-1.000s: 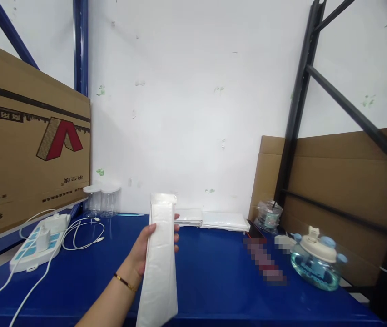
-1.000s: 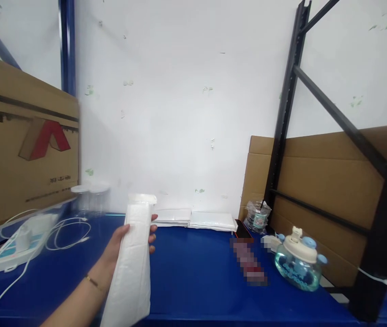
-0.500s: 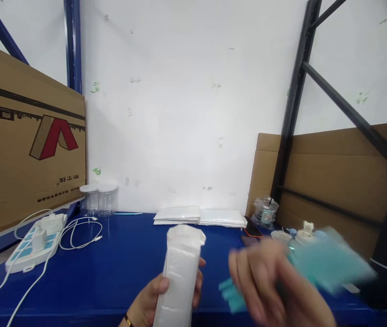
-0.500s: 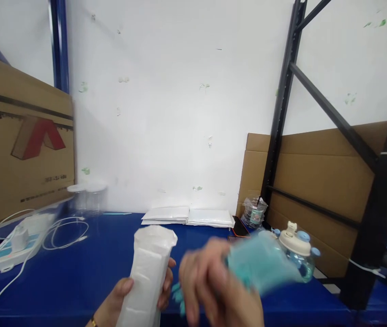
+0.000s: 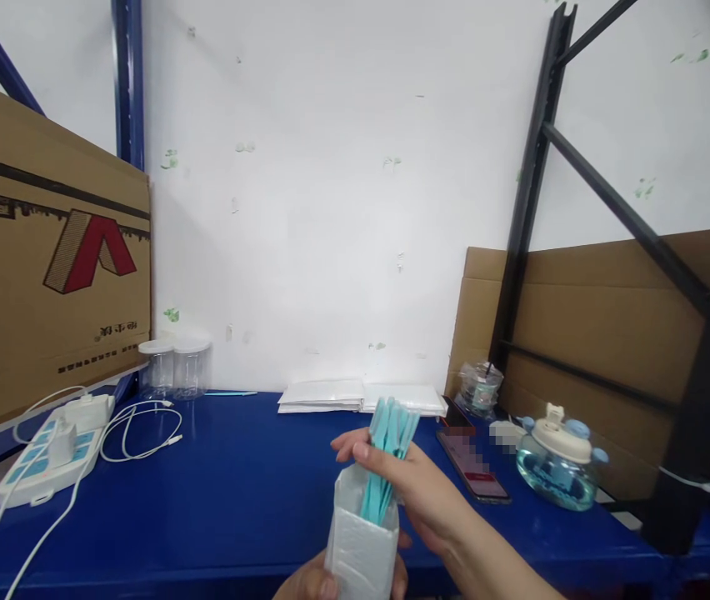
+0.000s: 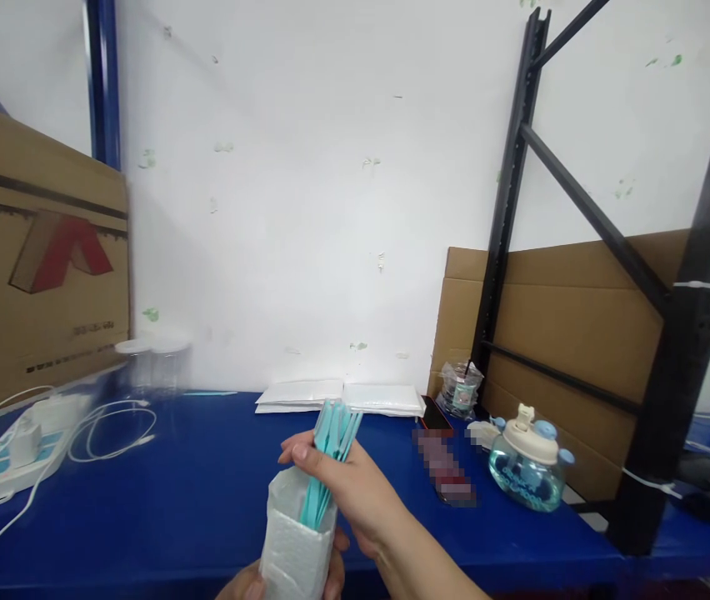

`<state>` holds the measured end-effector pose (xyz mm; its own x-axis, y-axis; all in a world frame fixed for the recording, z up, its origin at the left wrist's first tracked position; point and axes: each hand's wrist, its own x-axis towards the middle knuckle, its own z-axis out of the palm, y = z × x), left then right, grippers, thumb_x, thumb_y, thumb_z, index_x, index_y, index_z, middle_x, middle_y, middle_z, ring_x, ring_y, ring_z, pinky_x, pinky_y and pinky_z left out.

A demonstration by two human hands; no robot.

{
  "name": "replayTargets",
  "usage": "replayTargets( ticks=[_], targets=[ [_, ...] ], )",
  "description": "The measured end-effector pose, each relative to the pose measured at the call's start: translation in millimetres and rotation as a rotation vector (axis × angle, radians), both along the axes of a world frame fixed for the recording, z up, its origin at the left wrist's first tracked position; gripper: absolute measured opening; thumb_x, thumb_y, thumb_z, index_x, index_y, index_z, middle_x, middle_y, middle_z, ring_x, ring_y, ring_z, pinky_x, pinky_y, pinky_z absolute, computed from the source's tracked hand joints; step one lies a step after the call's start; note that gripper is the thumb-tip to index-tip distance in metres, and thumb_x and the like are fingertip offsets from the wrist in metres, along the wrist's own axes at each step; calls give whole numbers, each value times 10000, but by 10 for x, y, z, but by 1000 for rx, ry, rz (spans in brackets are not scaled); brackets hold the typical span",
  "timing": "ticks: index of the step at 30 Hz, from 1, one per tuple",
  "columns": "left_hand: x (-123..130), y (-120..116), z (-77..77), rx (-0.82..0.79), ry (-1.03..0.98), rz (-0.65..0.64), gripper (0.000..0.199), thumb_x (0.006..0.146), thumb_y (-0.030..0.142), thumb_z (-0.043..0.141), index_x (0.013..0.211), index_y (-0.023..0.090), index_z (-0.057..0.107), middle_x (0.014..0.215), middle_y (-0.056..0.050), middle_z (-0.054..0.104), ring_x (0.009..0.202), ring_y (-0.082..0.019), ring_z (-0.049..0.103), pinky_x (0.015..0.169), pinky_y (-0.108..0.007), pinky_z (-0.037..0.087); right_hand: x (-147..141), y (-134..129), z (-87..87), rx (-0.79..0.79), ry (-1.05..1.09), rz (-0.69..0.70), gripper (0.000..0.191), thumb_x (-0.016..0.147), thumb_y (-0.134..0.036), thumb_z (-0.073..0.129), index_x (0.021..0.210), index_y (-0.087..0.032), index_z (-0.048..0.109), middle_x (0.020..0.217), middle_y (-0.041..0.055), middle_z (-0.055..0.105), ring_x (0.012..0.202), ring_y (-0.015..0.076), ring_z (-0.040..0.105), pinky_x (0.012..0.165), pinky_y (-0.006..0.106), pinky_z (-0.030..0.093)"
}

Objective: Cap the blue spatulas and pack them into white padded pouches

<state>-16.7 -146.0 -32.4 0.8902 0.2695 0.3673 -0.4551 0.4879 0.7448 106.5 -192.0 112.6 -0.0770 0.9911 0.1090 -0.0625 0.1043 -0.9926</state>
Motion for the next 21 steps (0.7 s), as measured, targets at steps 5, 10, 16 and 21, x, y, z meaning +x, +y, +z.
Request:
replayTargets(
  ticks=[5,10,16,21],
  targets=[
    [3,11,-29,-25,29,-96,723,550,540,707,1053,42,559,794,-60,526,629,-105,449,570,-204,304,46,16,-99,-109,-76,123,464,625,-429,761,997,-183,632,768,19,603,529,81,476,338,135,227],
    [77,61,-110,-36,-76,-58,854,513,517,739,1223,109,495,924,-73,541,739,-145,497,643,-227,347,69,1,-19,49,-66,134,328,748,-421,665,982,-191,645,975,52,630,733,134,568,503,174,399],
    [44,8,-71,-111,-106,-24,871,516,529,726,1214,59,503,918,-102,545,734,-155,506,653,-237,352,150,-44,-29,288,-302,95,316,872,-428,505,1099,-256,644,1177,65,593,1097,233,518,871,334,432],
    [15,-53,-33,-162,-88,-71,781,537,543,694,1120,41,560,893,-105,548,694,-135,483,616,-216,327,190,-49,-122,346,-484,136,251,860,-392,524,916,-239,715,1141,70,590,1027,238,555,762,310,482]
  ],
)
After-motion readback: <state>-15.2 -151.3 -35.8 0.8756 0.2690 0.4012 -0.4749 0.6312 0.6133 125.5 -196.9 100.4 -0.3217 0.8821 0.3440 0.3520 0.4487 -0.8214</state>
